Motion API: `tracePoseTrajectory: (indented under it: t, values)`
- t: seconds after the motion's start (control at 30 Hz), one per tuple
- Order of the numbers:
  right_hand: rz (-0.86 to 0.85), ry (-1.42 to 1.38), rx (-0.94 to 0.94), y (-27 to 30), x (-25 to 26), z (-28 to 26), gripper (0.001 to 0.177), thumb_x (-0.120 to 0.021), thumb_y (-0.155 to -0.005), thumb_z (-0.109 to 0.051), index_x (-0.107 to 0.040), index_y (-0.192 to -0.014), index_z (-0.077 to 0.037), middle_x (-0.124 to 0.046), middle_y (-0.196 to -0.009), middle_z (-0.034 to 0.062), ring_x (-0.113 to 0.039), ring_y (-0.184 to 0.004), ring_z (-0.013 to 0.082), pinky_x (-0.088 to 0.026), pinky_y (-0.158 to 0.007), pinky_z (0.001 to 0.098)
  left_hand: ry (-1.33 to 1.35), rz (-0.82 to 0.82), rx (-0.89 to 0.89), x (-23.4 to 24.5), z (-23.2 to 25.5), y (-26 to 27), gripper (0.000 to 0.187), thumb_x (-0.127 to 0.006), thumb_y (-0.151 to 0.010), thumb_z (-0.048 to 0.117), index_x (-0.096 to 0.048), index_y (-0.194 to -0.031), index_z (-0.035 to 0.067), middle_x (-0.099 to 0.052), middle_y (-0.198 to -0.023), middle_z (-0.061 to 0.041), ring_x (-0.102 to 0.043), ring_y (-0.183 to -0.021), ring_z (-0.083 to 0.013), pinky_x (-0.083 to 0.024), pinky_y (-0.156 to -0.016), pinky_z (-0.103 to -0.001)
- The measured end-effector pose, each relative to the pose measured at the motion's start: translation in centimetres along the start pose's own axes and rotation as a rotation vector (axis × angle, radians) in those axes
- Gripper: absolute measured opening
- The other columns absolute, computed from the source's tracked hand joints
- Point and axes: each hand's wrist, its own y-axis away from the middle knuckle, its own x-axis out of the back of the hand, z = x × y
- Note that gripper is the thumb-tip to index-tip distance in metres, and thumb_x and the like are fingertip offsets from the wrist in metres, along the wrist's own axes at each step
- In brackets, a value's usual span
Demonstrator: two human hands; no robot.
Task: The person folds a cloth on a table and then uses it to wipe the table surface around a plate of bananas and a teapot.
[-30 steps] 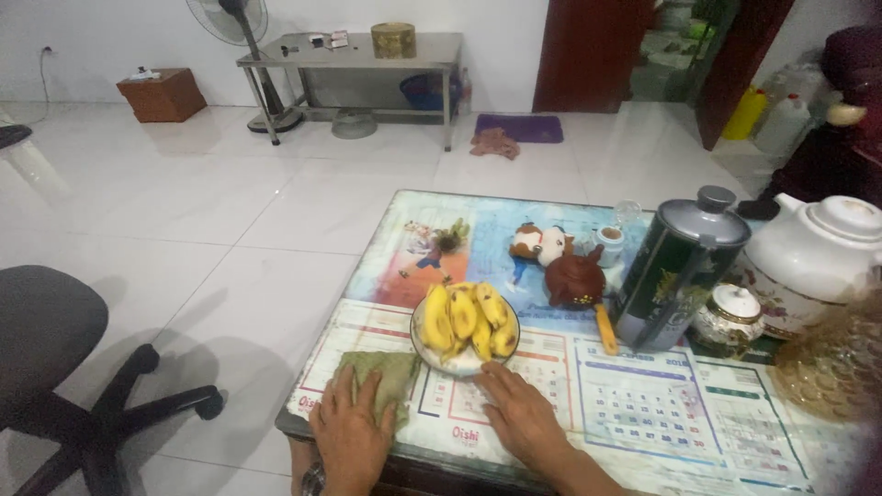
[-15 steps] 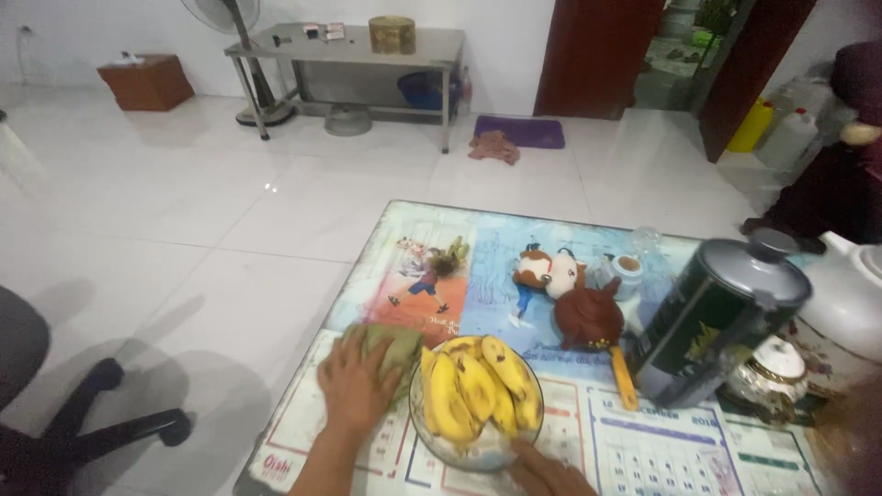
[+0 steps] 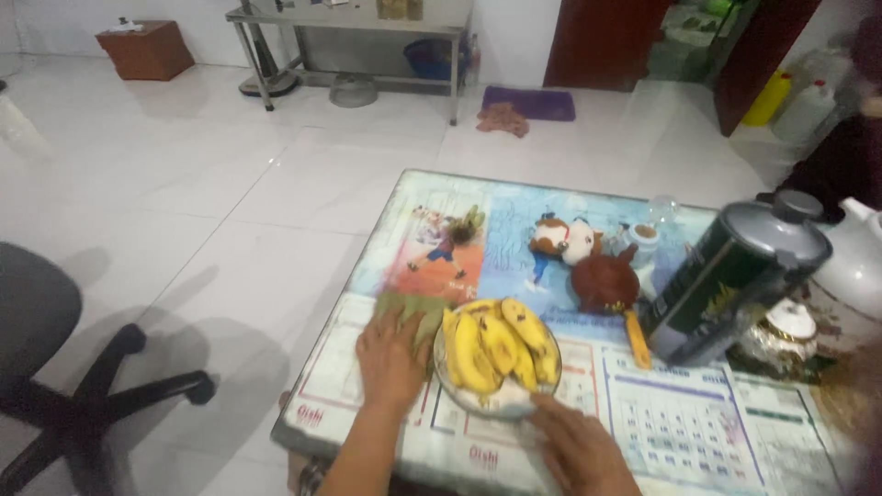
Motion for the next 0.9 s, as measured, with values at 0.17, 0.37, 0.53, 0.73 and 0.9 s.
tracePoseTrajectory:
  t: [0.17,0.37,0.53,0.73,0.9]
  values:
    - [0.166,-0.037,-0.112,-3.7,1.0,-4.9,0.040,-0.090,-0.086,-0.015,-0.077,-0.123,-0.008,-0.076,-0.137,0.0141,-0.077,-0.118,0.0415,-0.062,-0.096,0.0507,-0.082,0.118,0.111,5.4,2.1,9.0,0.056,-0.084,-0.093,0.036,-0.076,-0.146,0.020,-0.061,-0.163,-0.015,-0.050,-0.151,-0.0442,-0.036,-0.122,-0.064]
    - [0.230,-0.079,-0.162,-7.5,-0.4,-6.3,0.024,-0.090,-0.090,-0.020,-0.079,-0.106,-0.004,-0.078,-0.111,0.0111,-0.079,-0.102,0.0326,-0.065,-0.088,0.0439,-0.139,0.169,0.180,4.9,4.0,13.6,0.071,-0.088,-0.079,0.038,-0.077,-0.147,0.022,-0.057,-0.168,-0.017,-0.044,-0.159,-0.0484,-0.033,-0.119,-0.069]
    - [0.227,0.080,-0.179,-10.3,-2.1,-8.4,0.026,-0.093,-0.091,-0.026,-0.084,-0.105,-0.006,-0.077,-0.104,0.0102,-0.076,-0.087,0.0282,-0.058,-0.074,0.0455,-0.168,0.047,0.198,5.5,4.8,10.2,0.070,-0.086,-0.086,0.040,-0.073,-0.152,0.021,-0.054,-0.173,-0.016,-0.039,-0.156,-0.0456,-0.031,-0.123,-0.066]
    - [0.331,0.138,-0.234,-11.9,-2.5,-9.7,0.018,-0.091,-0.086,-0.029,-0.086,-0.097,-0.015,-0.075,-0.092,0.0013,-0.075,-0.083,0.0263,-0.048,-0.069,0.0484,-0.170,0.009,0.268,4.6,3.9,4.8,0.068,-0.083,-0.091,0.042,-0.070,-0.154,0.023,-0.052,-0.174,-0.015,-0.034,-0.161,-0.0456,-0.027,-0.124,-0.068]
    - [0.285,0.167,-0.235,-11.7,-2.2,-9.8,0.020,-0.091,-0.087,-0.029,-0.085,-0.099,-0.014,-0.075,-0.095,0.0030,-0.074,-0.082,0.0282,-0.050,-0.070,0.0479,-0.203,0.030,0.251,3.3,2.9,5.6,0.071,-0.083,-0.094,0.045,-0.066,-0.159,0.021,-0.050,-0.177,-0.018,-0.033,-0.162,-0.0483,-0.026,-0.125,-0.071]
